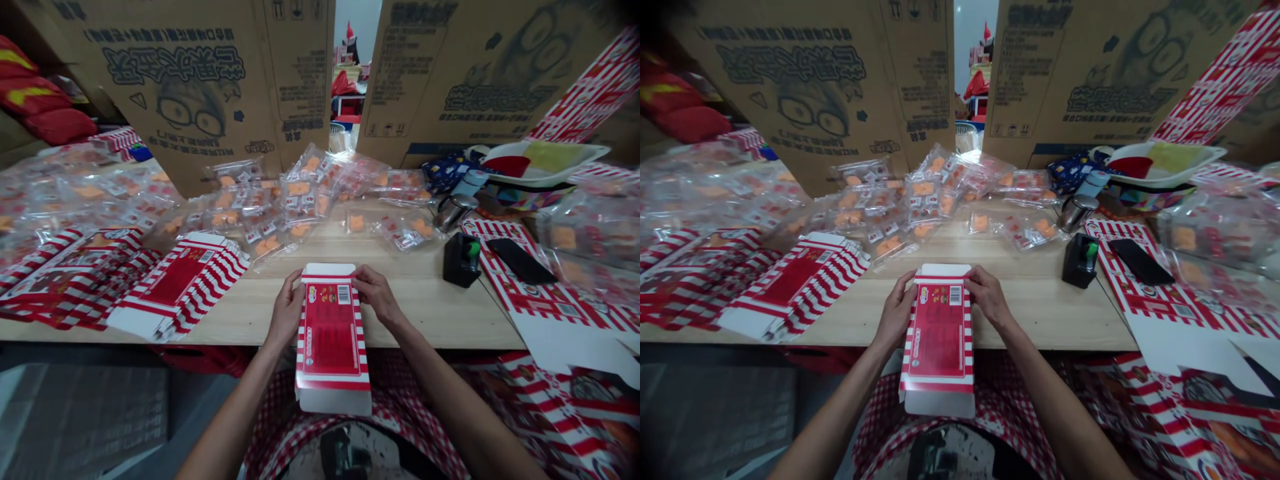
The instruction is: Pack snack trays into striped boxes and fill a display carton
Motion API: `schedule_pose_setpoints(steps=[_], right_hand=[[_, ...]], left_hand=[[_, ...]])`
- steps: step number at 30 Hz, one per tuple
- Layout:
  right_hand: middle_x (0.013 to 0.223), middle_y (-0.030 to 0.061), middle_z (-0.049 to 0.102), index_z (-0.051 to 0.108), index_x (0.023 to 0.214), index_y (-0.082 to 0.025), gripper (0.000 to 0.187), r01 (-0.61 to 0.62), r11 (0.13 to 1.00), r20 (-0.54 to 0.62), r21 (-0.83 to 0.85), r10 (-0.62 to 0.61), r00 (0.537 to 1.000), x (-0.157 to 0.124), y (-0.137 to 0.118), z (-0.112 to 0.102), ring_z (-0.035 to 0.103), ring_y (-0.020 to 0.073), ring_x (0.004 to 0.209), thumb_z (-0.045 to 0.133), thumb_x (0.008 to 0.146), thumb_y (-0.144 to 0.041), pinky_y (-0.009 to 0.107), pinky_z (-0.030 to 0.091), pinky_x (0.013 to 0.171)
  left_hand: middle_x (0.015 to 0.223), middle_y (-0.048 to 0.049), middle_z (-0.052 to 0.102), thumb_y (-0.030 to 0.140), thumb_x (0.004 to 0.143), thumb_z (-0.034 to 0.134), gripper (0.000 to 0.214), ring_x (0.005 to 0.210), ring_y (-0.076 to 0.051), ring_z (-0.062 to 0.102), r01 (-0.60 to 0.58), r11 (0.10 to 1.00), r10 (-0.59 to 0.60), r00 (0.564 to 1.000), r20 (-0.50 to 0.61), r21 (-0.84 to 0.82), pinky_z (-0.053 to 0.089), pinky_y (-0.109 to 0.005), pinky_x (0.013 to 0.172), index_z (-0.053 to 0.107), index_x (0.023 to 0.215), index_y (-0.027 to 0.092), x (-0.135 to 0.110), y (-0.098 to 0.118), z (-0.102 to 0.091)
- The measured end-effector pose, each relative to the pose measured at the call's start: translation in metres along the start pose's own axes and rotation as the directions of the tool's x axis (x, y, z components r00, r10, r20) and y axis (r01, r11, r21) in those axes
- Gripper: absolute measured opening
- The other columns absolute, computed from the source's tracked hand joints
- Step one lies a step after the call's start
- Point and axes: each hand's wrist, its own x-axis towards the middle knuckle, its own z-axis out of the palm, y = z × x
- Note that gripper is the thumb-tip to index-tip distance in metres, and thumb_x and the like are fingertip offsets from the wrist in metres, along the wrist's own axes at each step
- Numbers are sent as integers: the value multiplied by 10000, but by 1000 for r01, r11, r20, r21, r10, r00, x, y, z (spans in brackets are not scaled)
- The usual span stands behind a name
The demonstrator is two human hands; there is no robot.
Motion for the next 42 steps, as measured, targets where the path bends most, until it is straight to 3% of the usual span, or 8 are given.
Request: schedule_pose_setpoints(steps=[9,11,15,20,24,27,31,42], right_hand=[[537,-70,435,482,655,-200,275,8,1000,81,3,-8,997,-11,-6,-15,370,84,478,673,746,-375,224,277,452],[580,-86,459,581,857,-206,221,0,997,82,76,-6,997,-11,-14,-16,367,82,471,700,718,-330,214,257,430],[692,-63,580,586,1179,-208,540,-52,993,153,106,35,988,-12,-32,-22,459,97,514,738,666,-278,211,312,440],[643,-40,597,590,839,-185,206,27,999,217,-28,-20,976,-15,-40,-27,511,105,550,715,715,-291,219,381,504],[645,-38,592,637,818,-180,157,68,988,289,-138,-26,957,-12,-46,-30,498,103,568,703,744,-302,221,383,525],[813,21,684,727,977,-160,272,91,963,475,-253,42,879,-14,-57,-35,574,136,707,686,822,-380,248,445,618],[880,48,696,722,1069,-146,402,120,930,627,-347,134,768,-22,-70,-40,586,140,743,609,926,-503,267,477,673],[652,-16,595,609,835,-176,204,73,923,559,-378,165,813,-36,-116,-24,511,107,551,676,854,-367,208,390,485]], left_hand=[[698,23,654,503,779,763,372,627,-108,588,27,999,-28,998,53,20,469,-198,612,623,775,157,-7,12,-3],[711,31,670,456,720,825,388,622,-119,611,96,995,-92,991,96,-32,491,-216,609,641,915,175,-5,28,-1],[779,23,708,371,665,863,724,653,-141,648,212,977,-205,959,196,-17,526,-245,612,594,1319,218,0,53,1],[728,23,682,381,746,787,437,639,-108,602,36,991,-64,973,223,128,491,-213,631,758,1134,181,-2,54,3],[881,-38,753,413,820,722,325,767,-152,652,-142,955,63,955,288,261,503,-243,706,787,1019,164,-4,56,-1],[1008,-80,770,431,808,748,290,921,-198,691,-130,948,10,925,381,291,521,-282,817,786,919,165,-8,61,-6],[954,-88,778,424,745,817,286,912,-204,709,-17,966,-68,945,319,258,537,-302,825,720,764,156,-15,63,-4],[840,-68,777,430,790,782,291,701,-174,673,-33,957,-81,925,372,289,524,-251,641,810,896,160,-30,105,6]])
